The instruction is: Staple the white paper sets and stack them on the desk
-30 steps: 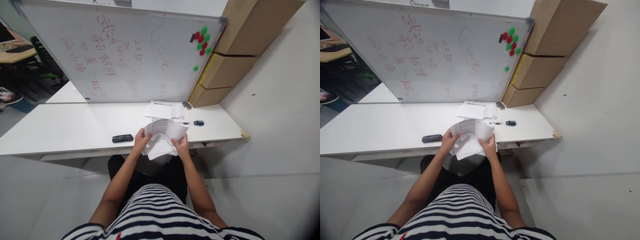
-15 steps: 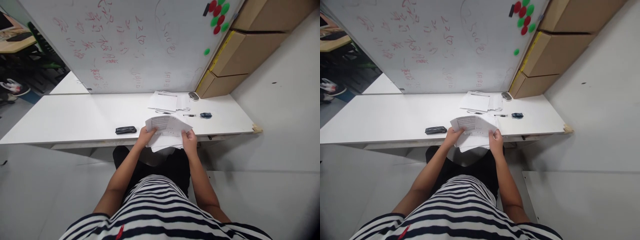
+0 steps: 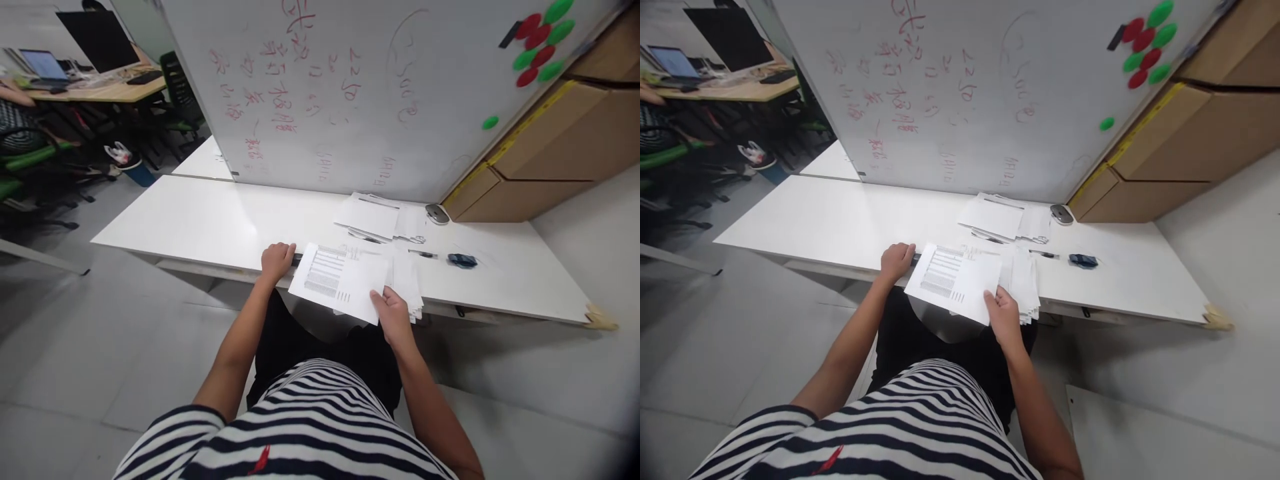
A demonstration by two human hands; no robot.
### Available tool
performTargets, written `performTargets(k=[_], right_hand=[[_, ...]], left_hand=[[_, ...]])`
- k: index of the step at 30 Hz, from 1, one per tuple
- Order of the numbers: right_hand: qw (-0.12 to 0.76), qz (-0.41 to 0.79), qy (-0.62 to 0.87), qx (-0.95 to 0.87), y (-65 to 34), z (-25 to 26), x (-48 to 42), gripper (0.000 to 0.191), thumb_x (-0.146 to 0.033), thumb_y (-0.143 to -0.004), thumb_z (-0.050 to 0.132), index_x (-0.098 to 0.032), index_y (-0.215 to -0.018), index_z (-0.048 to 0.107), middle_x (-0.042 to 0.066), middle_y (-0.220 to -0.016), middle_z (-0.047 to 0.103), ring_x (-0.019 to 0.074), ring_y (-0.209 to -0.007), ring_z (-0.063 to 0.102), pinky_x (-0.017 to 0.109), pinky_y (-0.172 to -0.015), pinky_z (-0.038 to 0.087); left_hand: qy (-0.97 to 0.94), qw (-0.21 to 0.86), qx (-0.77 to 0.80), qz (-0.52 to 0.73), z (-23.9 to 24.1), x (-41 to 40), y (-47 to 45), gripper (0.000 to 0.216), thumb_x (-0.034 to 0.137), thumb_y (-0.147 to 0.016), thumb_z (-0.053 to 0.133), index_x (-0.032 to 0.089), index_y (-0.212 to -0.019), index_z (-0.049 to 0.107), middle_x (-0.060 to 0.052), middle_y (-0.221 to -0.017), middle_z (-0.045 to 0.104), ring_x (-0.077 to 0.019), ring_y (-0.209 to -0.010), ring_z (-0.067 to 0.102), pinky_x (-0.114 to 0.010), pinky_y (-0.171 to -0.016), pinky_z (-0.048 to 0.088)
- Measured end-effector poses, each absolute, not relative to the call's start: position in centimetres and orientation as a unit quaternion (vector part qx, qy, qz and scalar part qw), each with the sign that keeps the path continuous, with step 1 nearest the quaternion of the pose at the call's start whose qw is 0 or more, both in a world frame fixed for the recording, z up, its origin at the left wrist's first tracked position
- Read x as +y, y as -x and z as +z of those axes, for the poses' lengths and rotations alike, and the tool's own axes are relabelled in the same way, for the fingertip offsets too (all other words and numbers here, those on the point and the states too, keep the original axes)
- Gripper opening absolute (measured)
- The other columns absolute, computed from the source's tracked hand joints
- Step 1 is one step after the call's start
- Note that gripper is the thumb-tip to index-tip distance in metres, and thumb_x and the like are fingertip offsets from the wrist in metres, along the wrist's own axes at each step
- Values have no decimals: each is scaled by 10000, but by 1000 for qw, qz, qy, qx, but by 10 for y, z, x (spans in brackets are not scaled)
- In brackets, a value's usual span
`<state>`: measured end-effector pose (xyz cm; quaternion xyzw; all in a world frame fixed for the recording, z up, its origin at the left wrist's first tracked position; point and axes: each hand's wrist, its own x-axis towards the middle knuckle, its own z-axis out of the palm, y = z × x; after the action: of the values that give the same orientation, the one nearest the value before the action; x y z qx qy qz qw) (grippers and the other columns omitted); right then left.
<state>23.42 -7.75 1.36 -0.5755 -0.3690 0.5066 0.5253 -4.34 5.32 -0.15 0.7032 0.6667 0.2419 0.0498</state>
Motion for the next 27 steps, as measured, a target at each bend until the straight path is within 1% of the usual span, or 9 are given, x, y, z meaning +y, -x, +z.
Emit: performTargets(k=[2, 3, 6, 8, 12, 14, 17, 22, 27], right_hand=[[532, 503, 583, -352, -227, 10, -78, 423, -469, -749, 668, -182, -1060, 659, 62, -941, 722, 213, -812, 667, 349, -791, 519], [534, 496, 590, -347, -226, 10, -78, 425, -462, -751, 666, -185, -1073, 658, 60, -948, 722, 213, -823, 667, 347, -796, 518], [522, 472, 618, -351, -228, 14, -78, 390, -441, -772, 647, -189, -1069, 666, 42, -932, 721, 205, -841, 660, 328, -806, 510], [504, 452, 637, -367, -231, 15, -77, 366, -439, -781, 634, -181, -1037, 680, 30, -882, 720, 202, -826, 653, 317, -795, 505], [490, 417, 655, -396, -232, 10, -74, 403, -483, -768, 616, -169, -1008, 694, 16, -802, 711, 201, -773, 643, 314, -757, 508], [489, 410, 658, -401, -229, 7, -71, 431, -509, -745, 623, -167, -996, 702, 19, -795, 713, 208, -784, 644, 315, -752, 509], [484, 415, 656, -405, -221, 3, -67, 476, -529, -720, 637, -164, -1019, 701, 40, -833, 722, 226, -848, 648, 336, -783, 504], [474, 407, 666, -408, -212, -1, -64, 513, -526, -731, 632, -151, -1079, 681, 68, -963, 722, 251, -970, 633, 348, -833, 492], [460, 409, 673, -410, -220, -1, -74, 509, -499, -785, 593, -158, -1157, 655, 59, -970, 724, 231, -877, 655, 320, -776, 509]], left_hand=[[-700, 32, 683, 205, -14, 59, 47, 491, 443, -948, 281, 192, -685, 612, -90, -753, 642, -220, -827, 576, -329, -692, 332], [-695, 21, 689, 202, -19, 61, 47, 514, 438, -953, 257, 190, -658, 597, -90, -730, 633, -215, -802, 569, -328, -673, 315], [-679, -8, 701, 220, -28, 62, 43, 533, 401, -966, 213, 183, -648, 580, -93, -725, 631, -208, -776, 556, -334, -666, 286], [-665, -13, 707, 240, -31, 62, 41, 532, 376, -972, 197, 184, -649, 573, -89, -727, 635, -204, -770, 552, -338, -674, 282], [-654, 6, 703, 281, -34, 64, 43, 532, 362, -977, 189, 199, -631, 559, -66, -722, 640, -193, -752, 545, -335, -684, 291], [-653, 15, 697, 295, -35, 64, 44, 536, 353, -978, 184, 205, -617, 552, -58, -708, 637, -189, -739, 540, -333, -683, 294], [-660, 17, 687, 305, -36, 63, 46, 527, 328, -978, 186, 209, -616, 550, -50, -691, 631, -185, -719, 529, -331, -670, 292], [-669, 18, 675, 312, -36, 62, 46, 512, 321, -976, 203, 210, -615, 550, -48, -693, 630, -182, -721, 524, -328, -672, 291], [-662, 40, 677, 320, -35, 63, 48, 523, 334, -977, 194, 218, -608, 546, -40, -712, 639, -180, -740, 534, -321, -691, 312]])
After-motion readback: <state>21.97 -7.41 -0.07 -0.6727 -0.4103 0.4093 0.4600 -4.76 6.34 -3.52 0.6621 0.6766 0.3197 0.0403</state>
